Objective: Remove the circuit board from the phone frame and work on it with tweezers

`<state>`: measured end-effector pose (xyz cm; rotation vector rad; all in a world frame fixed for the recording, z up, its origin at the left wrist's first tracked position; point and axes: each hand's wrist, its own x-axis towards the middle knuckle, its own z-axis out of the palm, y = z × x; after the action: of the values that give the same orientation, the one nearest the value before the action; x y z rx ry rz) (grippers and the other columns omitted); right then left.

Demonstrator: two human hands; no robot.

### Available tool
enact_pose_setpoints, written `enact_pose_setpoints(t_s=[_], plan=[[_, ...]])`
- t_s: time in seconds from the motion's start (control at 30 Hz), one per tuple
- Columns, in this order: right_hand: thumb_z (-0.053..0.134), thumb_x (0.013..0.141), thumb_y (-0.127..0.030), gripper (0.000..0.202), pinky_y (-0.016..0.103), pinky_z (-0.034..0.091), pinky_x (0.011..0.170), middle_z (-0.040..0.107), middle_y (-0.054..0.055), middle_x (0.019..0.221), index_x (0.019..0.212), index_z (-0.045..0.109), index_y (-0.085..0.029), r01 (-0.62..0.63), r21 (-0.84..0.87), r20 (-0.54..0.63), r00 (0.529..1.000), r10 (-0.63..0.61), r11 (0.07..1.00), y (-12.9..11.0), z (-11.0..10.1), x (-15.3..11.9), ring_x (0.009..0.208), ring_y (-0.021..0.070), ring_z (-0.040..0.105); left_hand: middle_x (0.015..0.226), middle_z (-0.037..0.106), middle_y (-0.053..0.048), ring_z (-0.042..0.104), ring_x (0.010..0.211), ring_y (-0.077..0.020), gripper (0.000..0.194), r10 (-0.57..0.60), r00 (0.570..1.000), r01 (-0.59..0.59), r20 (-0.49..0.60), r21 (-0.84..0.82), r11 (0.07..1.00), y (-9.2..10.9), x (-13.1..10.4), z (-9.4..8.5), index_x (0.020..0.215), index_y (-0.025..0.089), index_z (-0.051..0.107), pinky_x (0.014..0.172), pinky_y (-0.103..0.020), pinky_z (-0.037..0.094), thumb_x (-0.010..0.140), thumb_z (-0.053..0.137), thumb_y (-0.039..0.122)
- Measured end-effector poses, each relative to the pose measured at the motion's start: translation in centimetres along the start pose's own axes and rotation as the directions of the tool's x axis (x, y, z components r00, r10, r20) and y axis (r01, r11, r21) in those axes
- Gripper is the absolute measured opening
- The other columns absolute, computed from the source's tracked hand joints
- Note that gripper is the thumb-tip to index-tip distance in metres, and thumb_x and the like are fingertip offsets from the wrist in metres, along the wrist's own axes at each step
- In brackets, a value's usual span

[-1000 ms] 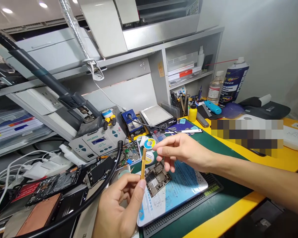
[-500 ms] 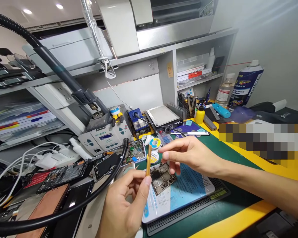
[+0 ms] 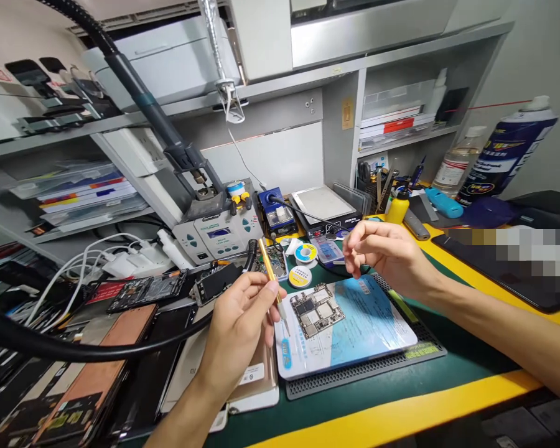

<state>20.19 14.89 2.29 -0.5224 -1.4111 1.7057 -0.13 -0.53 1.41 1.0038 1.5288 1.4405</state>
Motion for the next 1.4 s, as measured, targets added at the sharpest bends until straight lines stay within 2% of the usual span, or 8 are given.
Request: enact_pose_setpoints(t_s=[0.33, 0.8, 0.97, 1.03, 1.13, 1.2, 1.3, 1.4], plan=[[0.056, 0.052, -0.009, 0.013, 0.024, 0.031, 0.04, 0.043, -0.003, 0.055, 0.056, 0.053, -0.021, -0.031, 0.044, -0.074, 0.997, 0.034, 0.999, 0.2, 0.2, 0.0, 0.046, 0.01, 0.038, 0.087, 0.061, -0.001, 0.052, 0.062, -0.0095, 0.026, -0.029, 1.0, 0.029, 0.001, -0.119, 0.992, 0.5, 0.0, 0.4, 0.09, 0.016, 0.06, 0.039, -0.017, 0.044, 0.088, 0.07, 0.04], [0.058, 0.053, -0.011, 0.012, 0.024, 0.031, 0.039, 0.046, -0.003, 0.054, 0.058, 0.053, -0.021, -0.054, -0.038, -0.07, 0.996, 0.051, 0.998, 0.6, 0.3, 0.4, 0.047, 0.012, 0.041, 0.096, 0.069, -0.002, 0.06, 0.063, -0.0092, 0.027, -0.012, 0.999, 0.013, 0.033, -0.003, 1.0, -0.7, 0.1, -0.1, 0.096, 0.019, 0.066, 0.049, -0.019, 0.048, 0.091, 0.068, 0.045], [0.054, 0.052, -0.014, 0.01, 0.024, 0.033, 0.04, 0.041, -0.004, 0.051, 0.056, 0.05, -0.022, 0.036, -0.102, -0.123, 0.991, -0.049, 0.994, -0.3, -0.6, 0.9, 0.047, 0.0115, 0.037, 0.096, 0.073, -0.002, 0.058, 0.051, -0.0062, 0.032, -0.026, 0.999, 0.025, 0.019, 0.085, 0.996, -0.5, 0.0, -0.1, 0.097, 0.018, 0.065, 0.052, -0.02, 0.048, 0.091, 0.067, 0.049], [0.055, 0.058, -0.016, 0.01, 0.024, 0.034, 0.04, 0.04, -0.004, 0.052, 0.058, 0.047, -0.022, 0.096, -0.171, -0.177, 0.976, -0.127, 0.98, -0.5, -1.5, 1.5, 0.047, 0.0114, 0.037, 0.097, 0.074, -0.003, 0.059, 0.051, -0.0072, 0.037, -0.034, 0.999, 0.033, 0.005, 0.147, 0.989, -0.5, -0.1, 0.1, 0.099, 0.018, 0.066, 0.054, -0.021, 0.05, 0.09, 0.066, 0.054], [0.06, 0.084, -0.024, 0.019, 0.021, 0.034, 0.042, 0.041, -0.007, 0.057, 0.069, 0.05, -0.02, 0.135, -0.34, -0.267, 0.935, -0.233, 0.931, -0.7, -3.5, 2.8, 0.047, 0.009, 0.037, 0.094, 0.076, -0.005, 0.062, 0.055, -0.0104, 0.041, -0.007, 1.0, 0.004, 0.015, 0.193, 0.981, -0.5, -0.4, 0.6, 0.097, 0.018, 0.067, 0.057, -0.024, 0.051, 0.088, 0.066, 0.058], [0.061, 0.098, -0.035, 0.022, 0.02, 0.04, 0.047, 0.053, -0.005, 0.069, 0.086, 0.059, -0.016, 0.081, -0.474, -0.291, 0.925, -0.242, 0.877, -0.8, -5.0, 3.8, 0.051, 0.0077, 0.045, 0.089, 0.076, -0.006, 0.068, 0.065, -0.0156, 0.041, 0.021, 1.0, -0.019, -0.006, 0.19, 0.982, -0.6, -0.7, 1.0, 0.094, 0.018, 0.067, 0.058, -0.024, 0.052, 0.086, 0.067, 0.059], [0.064, 0.1, -0.037, 0.024, 0.027, 0.055, 0.062, 0.067, 0.002, 0.094, 0.106, 0.065, -0.014, -0.068, -0.666, -0.245, 0.961, -0.132, 0.743, -1.0, -6.8, 4.8, 0.072, 0.0129, 0.063, 0.082, 0.075, -0.006, 0.073, 0.078, -0.0219, 0.042, 0.037, 0.999, -0.034, -0.015, 0.201, 0.979, -0.6, -0.8, 1.3, 0.092, 0.02, 0.066, 0.057, -0.024, 0.052, 0.083, 0.069, 0.061], [0.066, 0.098, -0.035, 0.025, 0.036, 0.06, 0.077, 0.069, 0.006, 0.11, 0.112, 0.067, -0.014, -0.164, -0.819, -0.157, 0.986, 0.06, 0.55, -0.8, -7.7, 5.1, 0.09, 0.0195, 0.068, 0.083, 0.076, -0.007, 0.072, 0.072, -0.0214, 0.043, 0.042, 0.998, -0.052, 0.043, 0.254, 0.966, -0.7, -0.6, 1.2, 0.091, 0.02, 0.066, 0.054, -0.025, 0.053, 0.082, 0.07, 0.062]])
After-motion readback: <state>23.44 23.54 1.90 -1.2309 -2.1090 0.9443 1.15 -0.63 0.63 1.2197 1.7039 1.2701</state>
